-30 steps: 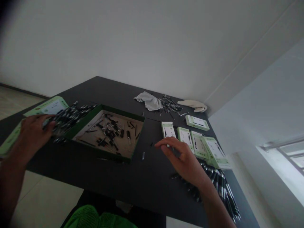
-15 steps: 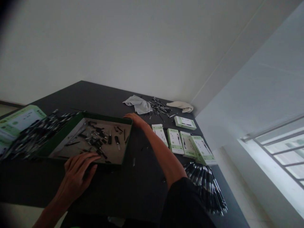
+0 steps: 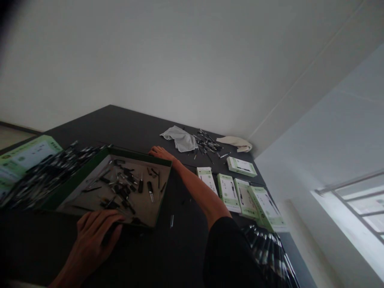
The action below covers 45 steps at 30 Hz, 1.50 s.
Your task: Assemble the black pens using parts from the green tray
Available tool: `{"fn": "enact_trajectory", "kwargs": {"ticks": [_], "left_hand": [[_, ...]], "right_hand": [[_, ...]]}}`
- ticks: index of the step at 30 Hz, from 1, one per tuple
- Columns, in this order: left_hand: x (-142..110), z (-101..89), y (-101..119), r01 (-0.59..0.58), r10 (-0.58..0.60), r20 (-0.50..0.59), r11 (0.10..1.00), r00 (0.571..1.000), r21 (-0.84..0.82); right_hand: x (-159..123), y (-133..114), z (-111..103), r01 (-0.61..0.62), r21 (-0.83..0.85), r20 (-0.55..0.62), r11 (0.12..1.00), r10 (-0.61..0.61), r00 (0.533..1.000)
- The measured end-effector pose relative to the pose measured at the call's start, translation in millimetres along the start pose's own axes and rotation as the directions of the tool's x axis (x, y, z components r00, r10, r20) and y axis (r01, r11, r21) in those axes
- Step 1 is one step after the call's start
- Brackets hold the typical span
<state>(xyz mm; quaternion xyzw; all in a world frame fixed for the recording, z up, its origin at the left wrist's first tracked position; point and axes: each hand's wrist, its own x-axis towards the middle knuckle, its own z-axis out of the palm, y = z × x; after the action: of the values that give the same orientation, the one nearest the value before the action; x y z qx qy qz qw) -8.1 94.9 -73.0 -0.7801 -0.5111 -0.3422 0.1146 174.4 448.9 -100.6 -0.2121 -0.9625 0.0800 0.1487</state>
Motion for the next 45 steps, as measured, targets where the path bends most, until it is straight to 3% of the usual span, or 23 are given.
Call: {"fn": "enact_trajectory", "kwargs": {"ticks": [4, 8, 16, 21, 26, 31, 34, 37, 40, 43, 45], "left_hand": [[0.0, 0.0, 0.1, 0.015, -0.015, -0.011, 1.0, 1.0, 0.008], [0.8, 1.2, -3.5, -0.03, 0.031, -0.038, 0.999, 0.999, 0.014], [4.9, -7.1, 3.5, 0.031, -0.031, 0.008, 0.998, 0.999, -0.045], [8.0, -11.5, 8.9, 0.095, -0.092, 0.027, 0.987, 0.995, -0.129], [8.0, -20.4, 8.5, 0.106, -0.096, 0.057, 0.971, 0.994, -0.215], [27.2, -57.3, -18.6, 0.223, -0.209, 0.079, 0.933, 0.975, -0.283], [49.6, -74.6, -51.7, 0.311, -0.271, 0.185, 0.919, 0.944, -0.241], [73.5, -74.5, -86.0, 0.355, -0.296, 0.328, 0.925, 0.897, -0.136], [96.7, -65.6, -112.5, 0.272, -0.194, 0.475, 0.957, 0.858, -0.101], [115.5, -60.3, -132.2, 0.215, -0.146, 0.513, 0.973, 0.846, -0.078], [122.4, -58.9, -142.8, 0.203, -0.139, 0.522, 0.977, 0.842, -0.067]], "right_hand": [[3.5, 3.2, 1.7, -0.064, 0.023, -0.055, 0.998, 0.066, 0.996], [-11.1, 6.0, -5.8, -0.173, 0.042, -0.146, 0.984, 0.178, 0.973], [-58.2, 6.1, -25.1, -0.402, 0.08, -0.264, 0.912, 0.408, 0.874], [-69.7, 7.4, -28.1, -0.533, 0.068, -0.237, 0.843, 0.533, 0.812], [-66.3, -1.3, -32.7, -0.593, 0.001, -0.119, 0.805, 0.589, 0.799], [-56.8, -15.0, -42.8, -0.599, -0.066, -0.038, 0.798, 0.597, 0.801], [-60.4, -25.3, -55.8, -0.609, -0.077, -0.035, 0.789, 0.608, 0.793], [-72.5, -41.5, -80.4, -0.621, -0.067, -0.106, 0.781, 0.614, 0.782], [-92.0, -73.1, -117.5, -0.63, -0.038, -0.246, 0.776, 0.603, 0.758], [-127.4, -129.5, -152.0, -0.605, 0.03, -0.344, 0.795, 0.577, 0.741], [-164.6, -180.3, -158.7, -0.594, 0.152, -0.376, 0.79, 0.602, 0.704]]}}
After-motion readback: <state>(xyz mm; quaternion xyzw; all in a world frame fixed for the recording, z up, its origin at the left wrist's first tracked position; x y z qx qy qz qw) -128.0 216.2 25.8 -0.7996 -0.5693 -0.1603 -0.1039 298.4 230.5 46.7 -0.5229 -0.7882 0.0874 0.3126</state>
